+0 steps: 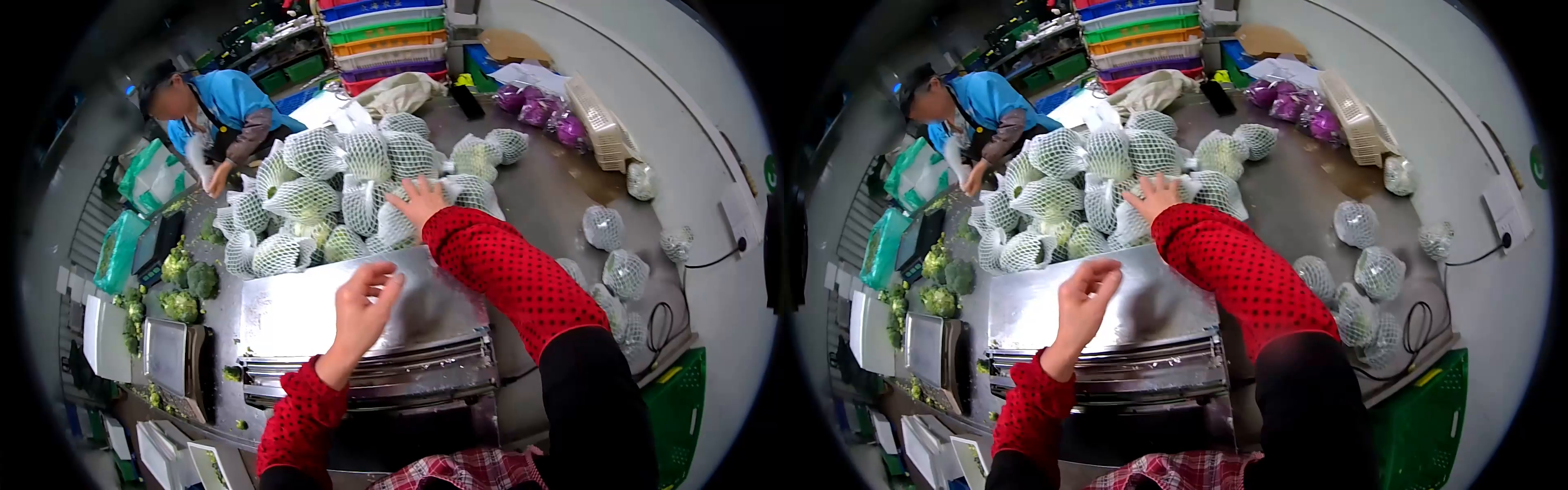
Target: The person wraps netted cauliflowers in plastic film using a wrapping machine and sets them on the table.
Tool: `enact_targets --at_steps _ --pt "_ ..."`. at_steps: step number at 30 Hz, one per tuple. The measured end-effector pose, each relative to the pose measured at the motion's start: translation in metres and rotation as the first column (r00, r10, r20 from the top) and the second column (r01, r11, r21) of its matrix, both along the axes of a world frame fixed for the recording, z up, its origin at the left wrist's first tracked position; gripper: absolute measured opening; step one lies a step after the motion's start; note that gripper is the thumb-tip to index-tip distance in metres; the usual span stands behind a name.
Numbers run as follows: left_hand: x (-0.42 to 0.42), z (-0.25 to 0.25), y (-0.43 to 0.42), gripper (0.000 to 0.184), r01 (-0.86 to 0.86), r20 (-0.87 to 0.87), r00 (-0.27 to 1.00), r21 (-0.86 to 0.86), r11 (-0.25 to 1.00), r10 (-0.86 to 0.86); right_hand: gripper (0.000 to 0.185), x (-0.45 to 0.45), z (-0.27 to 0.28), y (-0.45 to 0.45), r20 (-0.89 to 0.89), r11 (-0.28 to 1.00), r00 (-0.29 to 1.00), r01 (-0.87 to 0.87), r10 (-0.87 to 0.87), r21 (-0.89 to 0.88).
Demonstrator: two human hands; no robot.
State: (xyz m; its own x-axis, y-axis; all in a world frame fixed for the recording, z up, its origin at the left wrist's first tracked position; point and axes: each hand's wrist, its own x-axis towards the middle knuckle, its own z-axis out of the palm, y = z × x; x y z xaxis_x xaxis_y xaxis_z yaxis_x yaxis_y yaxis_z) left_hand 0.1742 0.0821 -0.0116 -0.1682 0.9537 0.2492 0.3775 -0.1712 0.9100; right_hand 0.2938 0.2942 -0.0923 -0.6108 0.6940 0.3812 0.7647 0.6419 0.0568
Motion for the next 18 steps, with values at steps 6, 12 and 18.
enact_targets --at_steps 6,12,18 --pt "-0.03 -0.008 -0.013 0.023 -0.008 0.268 0.961 -0.213 0.977 0.066 0.102 0.055 -0.008 0.075 -0.746 0.648 0.596 -0.446 -0.299 -0.617" --pt "-0.083 -0.005 -0.008 0.049 -0.073 0.436 0.885 -0.211 0.975 0.161 0.093 0.011 0.106 -0.106 -0.394 0.725 0.669 -0.688 0.63 -0.008" --pt "-0.097 -0.015 -0.078 0.046 -0.086 0.267 0.953 -0.21 0.974 0.142 0.084 -0.04 0.079 -0.185 -0.131 0.616 0.609 -0.788 0.782 0.011"
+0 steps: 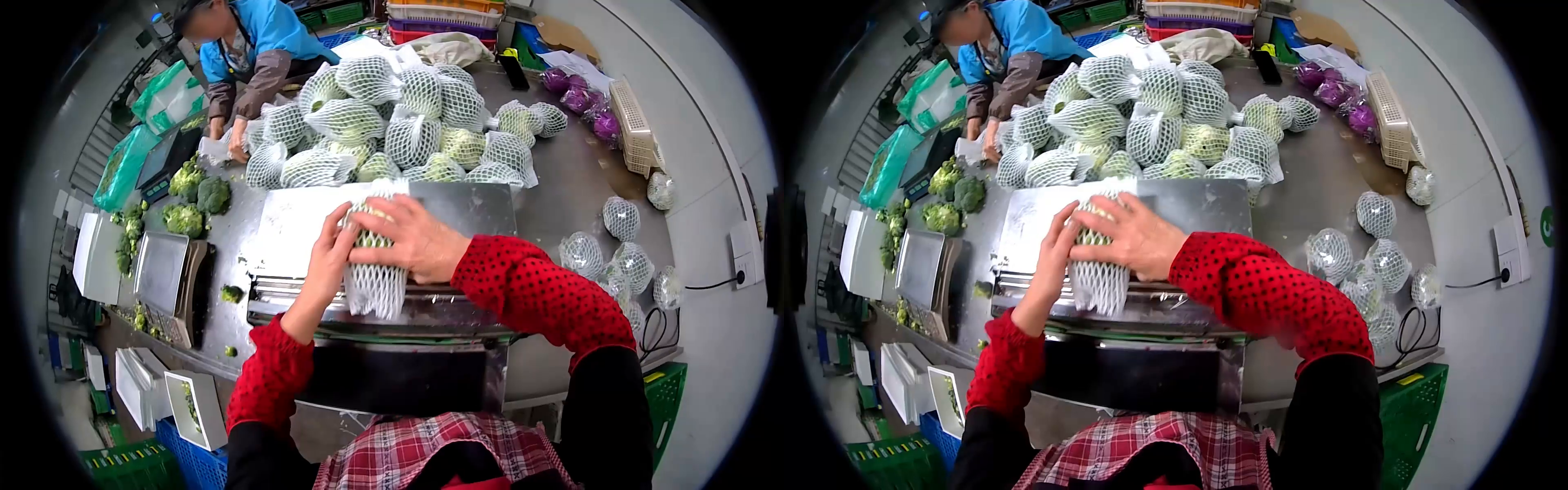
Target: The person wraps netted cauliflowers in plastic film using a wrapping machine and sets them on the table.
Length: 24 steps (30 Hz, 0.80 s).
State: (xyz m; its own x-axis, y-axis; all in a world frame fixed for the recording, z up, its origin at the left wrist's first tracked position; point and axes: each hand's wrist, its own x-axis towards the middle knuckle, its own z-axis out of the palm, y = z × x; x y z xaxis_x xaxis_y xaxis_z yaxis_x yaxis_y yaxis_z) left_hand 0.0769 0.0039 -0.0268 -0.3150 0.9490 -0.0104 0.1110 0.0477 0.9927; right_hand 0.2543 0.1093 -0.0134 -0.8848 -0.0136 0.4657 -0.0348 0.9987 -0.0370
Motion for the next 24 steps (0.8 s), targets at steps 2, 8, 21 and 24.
enact_targets --at_steps 2,8,21,24 --pt "-0.014 -0.005 0.001 0.049 0.04 0.003 0.999 0.058 0.998 -0.04 0.084 0.0 0.01 -0.014 0.045 0.998 0.998 0.05 -0.052 0.036" --pt "-0.054 -0.006 -0.064 0.047 -0.054 -0.538 0.838 0.088 0.995 0.093 0.041 0.101 0.042 -0.071 0.038 0.736 0.857 0.463 -0.513 -0.494" --pt "-0.07 -0.007 -0.098 0.03 0.118 -0.465 0.834 -0.373 0.92 -0.295 0.033 0.144 -0.02 -0.129 0.49 0.035 0.612 0.646 -0.622 -0.762" --pt "-0.076 0.04 -0.157 0.034 0.396 0.291 0.906 -0.319 0.861 -0.308 0.02 0.154 0.017 -0.193 0.337 -0.564 0.744 -0.065 -0.577 -0.823"
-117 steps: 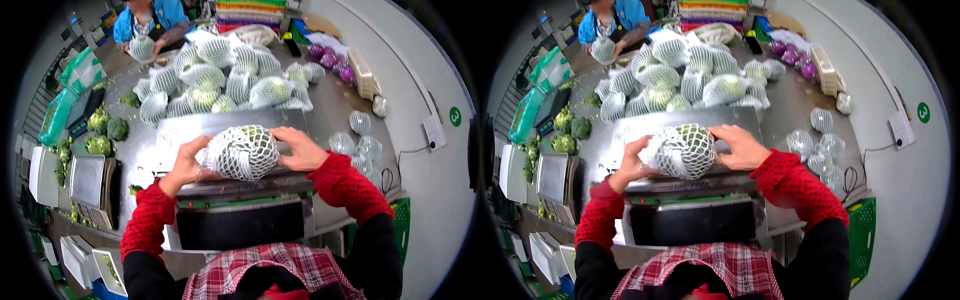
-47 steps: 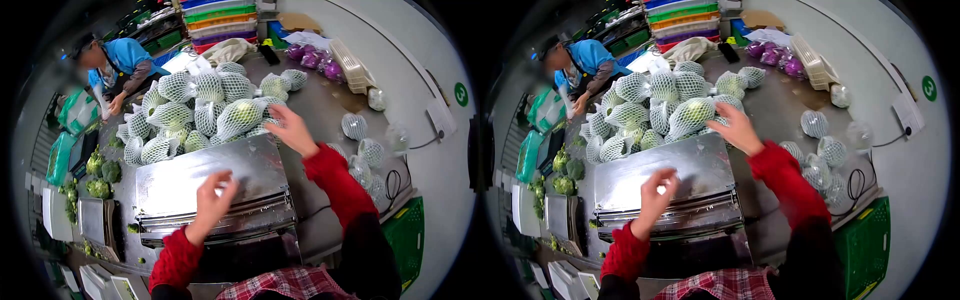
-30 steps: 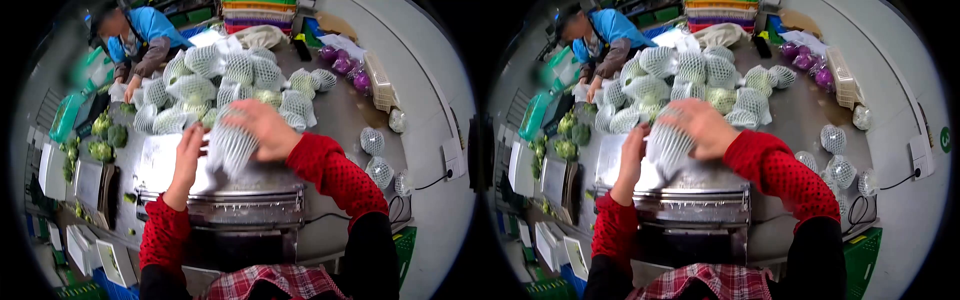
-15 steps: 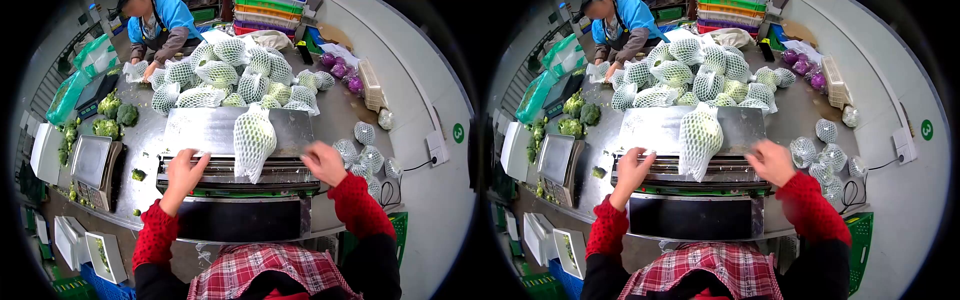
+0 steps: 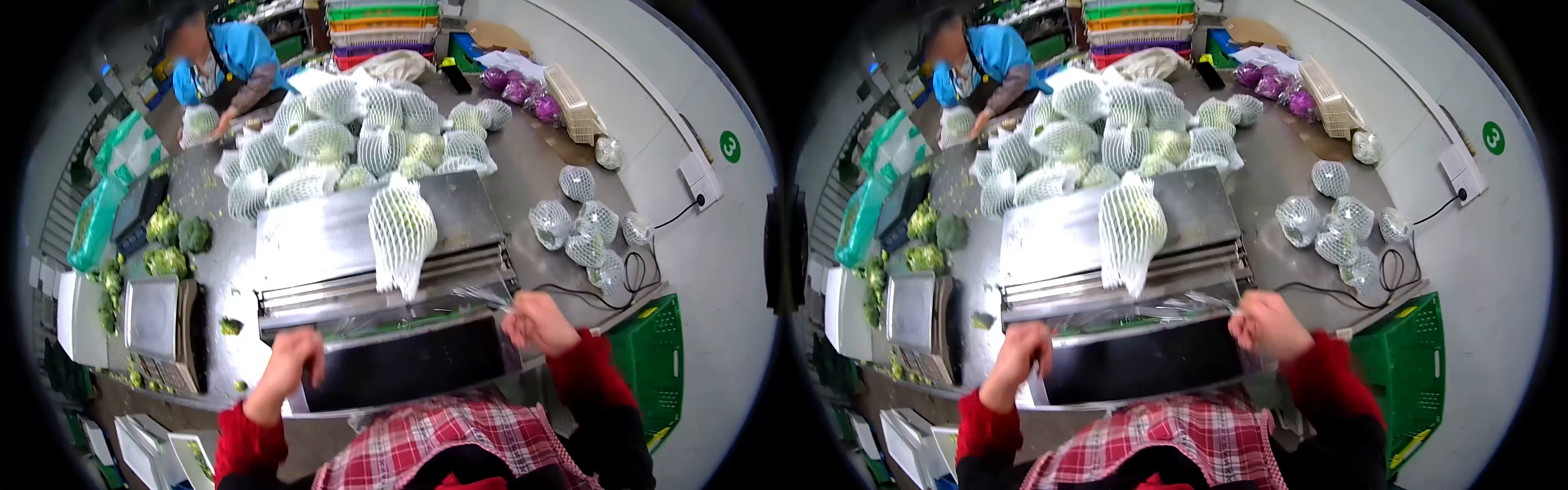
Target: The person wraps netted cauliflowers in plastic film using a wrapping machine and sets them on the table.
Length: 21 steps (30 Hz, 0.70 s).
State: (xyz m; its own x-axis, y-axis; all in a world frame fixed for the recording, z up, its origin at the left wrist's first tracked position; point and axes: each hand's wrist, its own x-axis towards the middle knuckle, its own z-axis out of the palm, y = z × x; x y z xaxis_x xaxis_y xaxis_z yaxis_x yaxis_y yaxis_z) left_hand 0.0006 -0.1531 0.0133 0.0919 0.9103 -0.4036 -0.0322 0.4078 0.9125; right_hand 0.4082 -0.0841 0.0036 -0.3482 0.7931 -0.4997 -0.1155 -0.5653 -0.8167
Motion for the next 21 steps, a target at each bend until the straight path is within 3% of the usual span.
enact_targets --at_steps 1,2,3,4,5,6,7,8,9,10,11,12,13,14,15,16,17,18,20,21 --pt "0.012 0.029 0.001 0.033 0.005 0.154 0.988 -0.013 1.0 -0.002 0.017 -0.007 0.022 -0.004 -0.099 0.996 0.992 0.075 -0.079 -0.045" --pt "0.024 0.062 0.011 0.033 0.029 0.276 0.957 0.226 0.974 -0.092 0.019 -0.017 0.045 0.004 -0.331 0.963 0.939 0.17 -0.095 0.207" --pt "0.034 0.08 0.033 0.031 0.003 0.323 0.921 0.549 0.836 -0.216 0.022 -0.017 0.055 0.027 -0.465 0.889 0.885 0.233 -0.026 0.394" --pt "0.042 0.097 0.057 0.029 -0.102 0.456 0.875 0.506 0.857 -0.165 0.024 -0.023 0.07 0.051 -0.618 0.865 0.786 0.31 0.0 0.394" --pt "0.05 0.103 0.098 0.026 -0.195 0.387 0.918 0.631 0.751 -0.088 0.025 -0.038 0.074 0.079 -0.71 0.792 0.64 0.579 -0.295 0.193" --pt "0.083 0.116 0.136 0.026 -0.205 0.229 0.972 0.711 0.673 0.055 0.024 -0.048 0.057 0.125 -0.659 0.741 0.704 0.586 -0.265 0.328" --pt "0.076 0.085 0.181 0.028 -0.047 -0.044 0.991 0.756 0.653 0.123 0.024 -0.059 0.022 0.164 -0.596 0.679 0.764 0.575 -0.247 0.455" --pt "0.069 0.054 0.226 0.031 0.114 -0.304 0.931 0.766 0.633 0.201 0.018 -0.07 -0.016 0.183 -0.238 0.603 0.914 0.398 -0.33 0.692" --pt "0.055 0.021 0.25 0.03 0.282 -0.591 0.781 0.621 0.732 0.2 0.015 -0.084 -0.051 0.194 -0.387 0.769 0.879 0.446 -0.279 0.457" --pt "0.035 -0.025 0.265 0.019 0.394 -0.649 0.756 0.547 0.739 0.077 0.013 -0.093 -0.07 0.195 -0.38 0.845 0.896 0.378 -0.231 0.377" --pt "0.035 -0.026 0.251 0.011 0.456 -0.669 0.742 0.561 0.691 0.053 0.011 -0.099 -0.067 0.197 -0.029 0.898 0.991 0.131 -0.131 0.419" --pt "0.033 -0.028 0.238 0.033 0.331 -0.475 0.88 0.598 0.73 -0.01 0.015 -0.106 -0.073 0.194 -0.207 0.906 0.978 0.118 -0.035 0.407" --pt "0.028 -0.02 0.222 0.048 0.344 -0.426 0.899 0.543 0.766 -0.101 0.016 -0.106 -0.075 0.196 -0.101 0.851 0.995 0.036 0.02 0.524" --pt "0.019 -0.028 0.212 0.061 0.59 -0.716 0.691 0.478 0.651 -0.1 0.019 -0.102 -0.08 0.191 0.02 0.79 0.997 -0.069 0.072 0.609" --pt "0.024 -0.027 0.199 0.064 0.7 -0.826 0.564 0.49 0.519 0.02 0.025 -0.099 -0.072 0.186 0.078 0.72 0.988 -0.151 0.134 0.677" --pt "0.033 -0.018 0.189 0.069 0.802 -0.883 0.435 0.469 0.37 0.178 0.034 -0.095 -0.07 0.186 0.139 0.64 0.97 -0.235 0.197 0.731" --pt "0.036 -0.015 0.188 0.069 0.814 -0.852 0.415 0.504 0.288 0.319 0.039 -0.095 -0.066 0.184 0.275 0.485 0.951 -0.309 0.142 0.818" --pt "0.034 -0.022 0.192 0.069 0.807 -0.848 0.42 0.512 0.294 0.324 0.045 -0.095 -0.06 0.181 0.392 0.314 0.918 -0.39 0.061 0.866" --pt "0.031 -0.044 0.197 0.067 0.682 -0.739 0.583 0.671 0.292 0.337 0.048 -0.102 -0.053 0.181 0.386 0.345 0.917 -0.397 0.104 0.85" --pt "0.031 -0.046 0.194 0.065 0.595 -0.687 0.669 0.724 0.348 0.285 0.052 -0.104 -0.048 0.182 0.372 0.376 0.918 -0.397 0.14 0.837"
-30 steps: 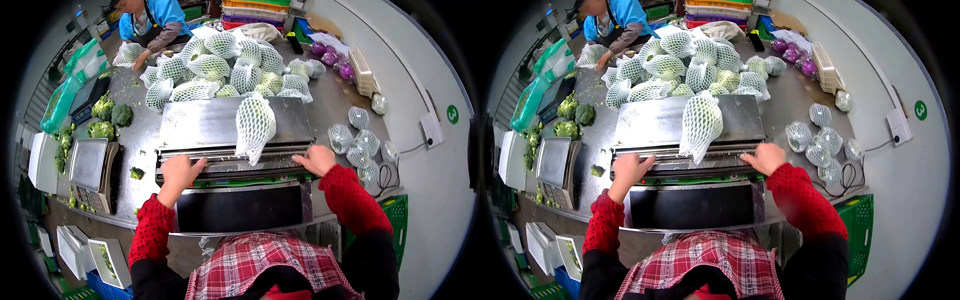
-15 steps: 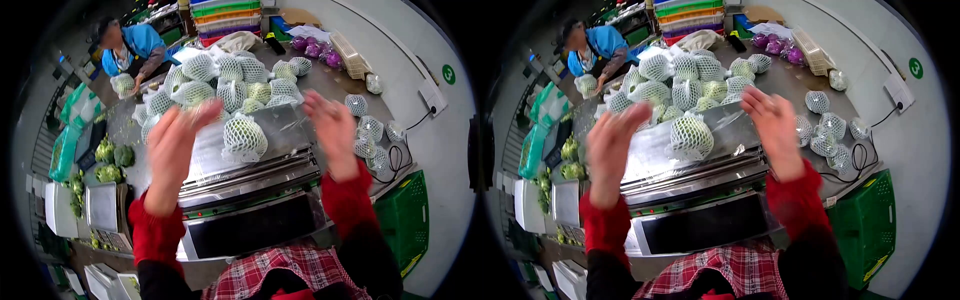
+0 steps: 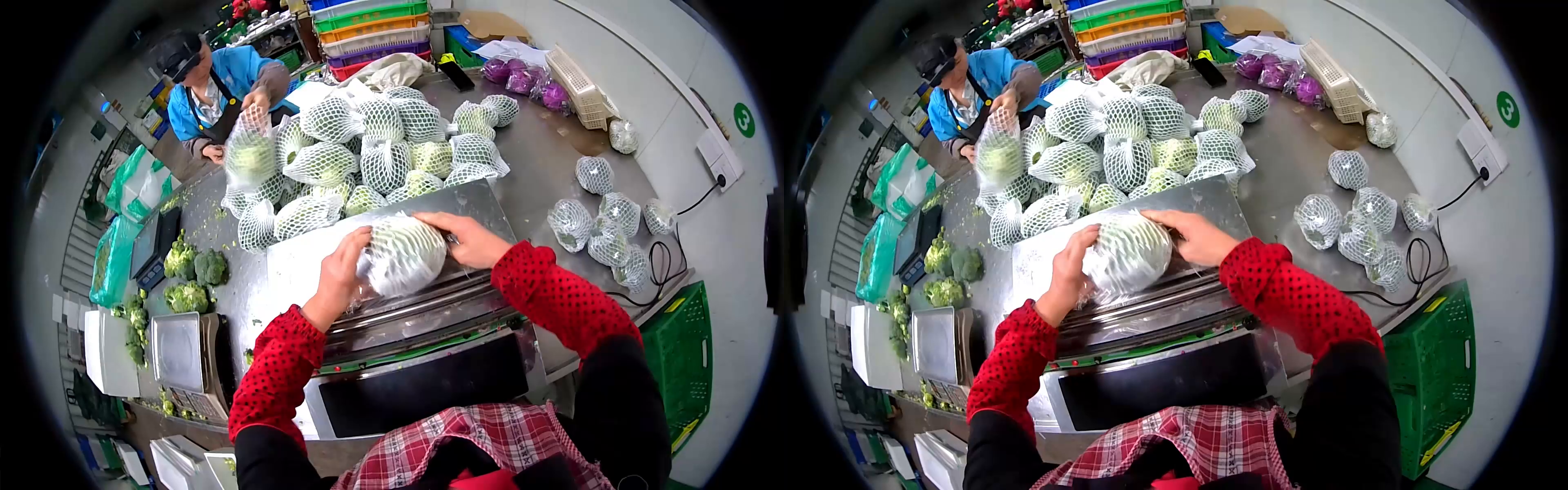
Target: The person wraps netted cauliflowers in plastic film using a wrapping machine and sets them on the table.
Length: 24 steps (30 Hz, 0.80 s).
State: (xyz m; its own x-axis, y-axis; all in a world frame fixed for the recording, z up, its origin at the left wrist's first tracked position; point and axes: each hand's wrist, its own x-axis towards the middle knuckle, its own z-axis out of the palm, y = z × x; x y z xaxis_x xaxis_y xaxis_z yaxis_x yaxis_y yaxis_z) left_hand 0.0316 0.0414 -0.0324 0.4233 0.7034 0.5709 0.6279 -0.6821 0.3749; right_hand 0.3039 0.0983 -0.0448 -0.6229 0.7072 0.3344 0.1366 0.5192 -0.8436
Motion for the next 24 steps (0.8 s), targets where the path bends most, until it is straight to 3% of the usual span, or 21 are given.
enact_targets --at_steps 1,3,4,5,7,9,11,12,13,15,16,17,18,19,20,21,23,24 --pt "0.001 -0.002 -0.006 0.063 0.002 0.123 0.992 -0.082 0.997 0.008 0.055 0.002 0.013 -0.001 0.039 0.998 0.998 -0.047 0.049 -0.034" --pt "-0.002 -0.007 -0.039 0.06 -0.069 0.339 0.915 -0.404 0.912 0.219 0.055 0.011 0.047 -0.017 0.064 0.971 0.985 -0.145 0.16 -0.191" --pt "0.019 0.024 -0.065 0.058 0.146 0.665 0.676 -0.544 0.826 0.319 0.055 0.014 0.059 -0.032 -0.027 0.925 0.977 -0.21 0.212 -0.316" --pt "0.023 0.037 -0.084 0.061 0.208 0.735 0.633 -0.463 0.862 0.242 0.054 0.017 0.079 -0.056 0.036 0.931 0.976 -0.192 0.213 -0.31" --pt "0.027 0.041 -0.142 0.061 0.132 0.535 0.781 -0.646 0.752 0.323 0.054 0.031 0.081 -0.099 0.204 0.937 0.931 -0.25 0.302 -0.243" --pt "0.046 0.034 -0.19 0.049 0.221 0.595 0.653 -0.741 0.634 0.469 0.042 0.038 0.066 -0.15 0.159 0.855 0.937 -0.204 0.312 -0.477" --pt "0.036 0.008 -0.225 0.043 0.414 0.461 0.559 -0.875 0.25 0.689 0.032 0.046 0.023 -0.184 0.226 0.828 0.949 -0.058 0.219 -0.558" --pt "0.023 -0.019 -0.238 0.036 0.445 0.396 0.567 -0.885 0.136 0.722 0.031 0.051 0.015 -0.193 0.14 0.535 0.98 0.043 0.142 -0.844" --pt "0.023 -0.018 -0.249 0.034 0.6 0.523 0.334 -0.759 0.251 0.785 0.03 0.047 0.023 -0.203 0.2 0.436 0.976 0.215 -0.08 -0.874" --pt "0.039 -0.001 -0.26 0.034 0.691 0.563 -0.034 -0.584 0.426 0.826 0.024 0.061 0.02 -0.22 0.071 0.335 0.97 0.149 -0.233 -0.93" --pt "0.042 -0.002 -0.268 0.029 0.681 0.601 -0.064 -0.557 0.475 0.797 0.024 0.059 0.02 -0.23 0.076 0.331 0.972 0.148 -0.222 -0.932" --pt "0.045 -0.01 -0.274 0.029 0.679 0.6 -0.072 -0.556 0.48 0.796 0.02 0.053 0.022 -0.237 0.008 0.437 0.963 0.13 -0.271 -0.89" --pt "0.048 -0.022 -0.282 0.025 0.539 0.61 0.078 -0.691 0.481 0.789 0.017 0.049 0.023 -0.243 -0.066 0.537 0.948 0.119 -0.312 -0.835" --pt "0.05 -0.031 -0.288 0.023 0.372 0.584 0.225 -0.791 0.486 0.78 0.017 0.052 0.013 -0.247 -0.064 0.539 0.95 0.118 -0.306 -0.834" --pt "0.046 -0.036 -0.292 0.023 0.385 0.604 0.09 -0.754 0.532 0.792 0.016 0.058 -0.008 -0.249 0.003 0.641 0.933 0.25 -0.36 -0.725" --pt "0.052 -0.026 -0.289 0.026 0.214 0.5 0.016 -0.848 0.485 0.866 0.014 0.058 -0.014 -0.25 0.06 0.719 0.906 0.372 -0.42 -0.586" --pt "0.036 -0.024 -0.309 0.029 0.014 0.468 0.091 -0.883 0.469 0.879 0.011 0.064 -0.014 -0.246 0.176 0.635 0.807 0.559 -0.563 -0.533" --pt "0.02 -0.023 -0.322 0.031 -0.071 0.498 0.057 -0.862 0.501 0.865 0.011 0.072 -0.013 -0.239 0.147 0.625 0.793 0.566 -0.591 -0.538"
